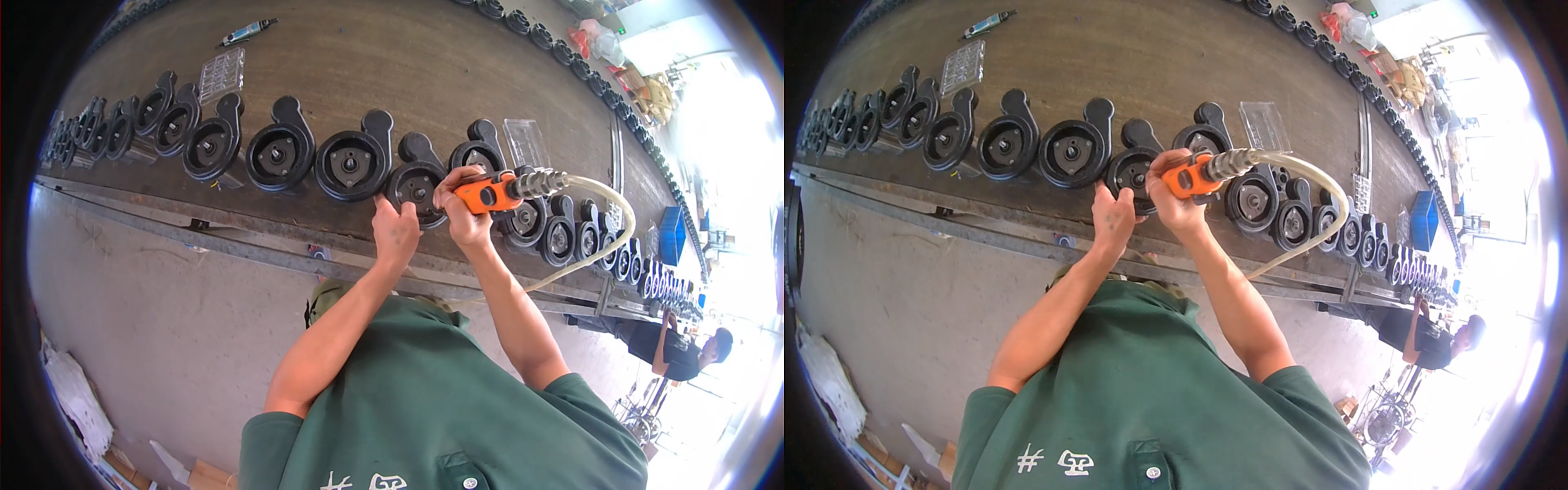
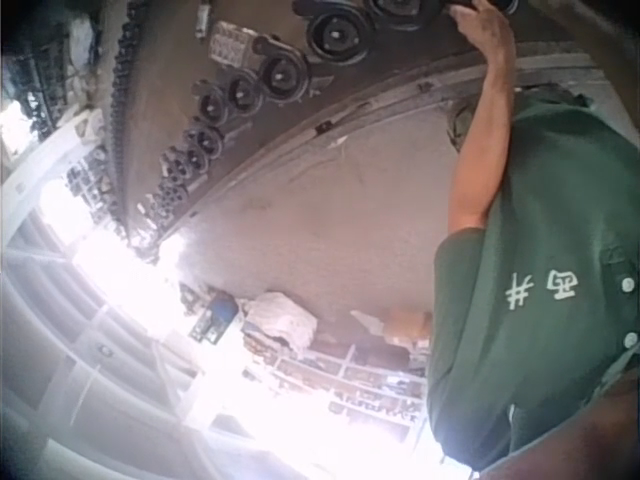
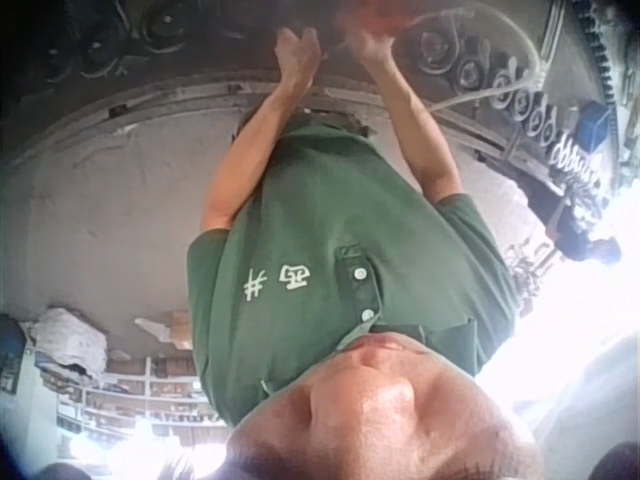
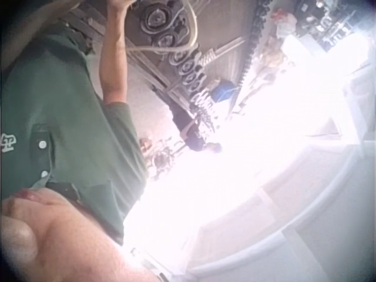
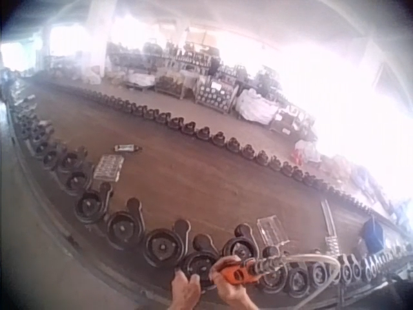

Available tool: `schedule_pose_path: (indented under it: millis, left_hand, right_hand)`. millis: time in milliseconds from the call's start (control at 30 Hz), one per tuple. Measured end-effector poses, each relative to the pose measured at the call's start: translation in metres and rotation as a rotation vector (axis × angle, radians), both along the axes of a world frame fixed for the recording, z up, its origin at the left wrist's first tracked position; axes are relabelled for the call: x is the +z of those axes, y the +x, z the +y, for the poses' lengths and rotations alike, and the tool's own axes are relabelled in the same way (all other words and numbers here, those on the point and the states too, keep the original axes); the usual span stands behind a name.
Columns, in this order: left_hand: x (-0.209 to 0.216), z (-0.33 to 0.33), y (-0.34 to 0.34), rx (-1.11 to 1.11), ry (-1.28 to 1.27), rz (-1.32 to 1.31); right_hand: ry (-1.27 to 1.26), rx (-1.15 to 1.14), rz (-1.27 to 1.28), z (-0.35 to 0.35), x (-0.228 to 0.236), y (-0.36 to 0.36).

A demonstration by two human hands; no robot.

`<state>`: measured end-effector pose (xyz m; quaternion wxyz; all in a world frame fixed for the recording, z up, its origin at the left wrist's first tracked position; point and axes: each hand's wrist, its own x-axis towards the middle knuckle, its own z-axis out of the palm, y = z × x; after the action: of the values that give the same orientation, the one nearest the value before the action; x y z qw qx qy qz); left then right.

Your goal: The person secures components inside black plastic blower housings using a handheld pneumatic nut runner across a series of units on an assembly line.

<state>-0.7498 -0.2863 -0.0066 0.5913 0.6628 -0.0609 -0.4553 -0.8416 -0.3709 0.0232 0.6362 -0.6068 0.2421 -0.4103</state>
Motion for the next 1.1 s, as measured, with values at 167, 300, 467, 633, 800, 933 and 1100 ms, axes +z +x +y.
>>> schedule_pose_path:
  millis: [167, 300, 467, 633, 800, 933, 1100]
  left_hand:
    - [-0.001, 0.001, -0.002, 0.010, -0.021, 0.009]
    - [-0.005, -0.001, -0.004, 0.024, -0.057, 0.033]
    - [-0.013, -0.002, 0.000, 0.003, -0.090, 0.001]
    - [-0.001, 0.012, 0.034, -0.554, 0.367, -0.885]
    - [0.080, -0.016, 0.042, -0.557, 0.040, -1.181]
    - [0.053, -0.086, 0.032, -0.822, -0.242, -1.457]
    - [0.040, -0.131, 0.019, -1.033, -0.157, -1.640]
  right_hand:
    - [-0.031, 0.012, 0.062, 0.001, -0.005, 0.000]
    - [-0.044, -0.012, 0.040, -0.002, -0.007, -0.002]
    - [-0.016, -0.113, -0.087, -0.001, 0.013, 0.009]
    - [-0.115, -0.202, -0.324, 0.000, 0.072, -0.017]
    - [-0.123, -0.392, -0.341, -0.024, 0.062, -0.078]
    - [-0.025, -0.458, -0.429, -0.025, 0.056, -0.092]
    - [0.027, -0.530, -0.404, -0.023, 0.041, -0.107]
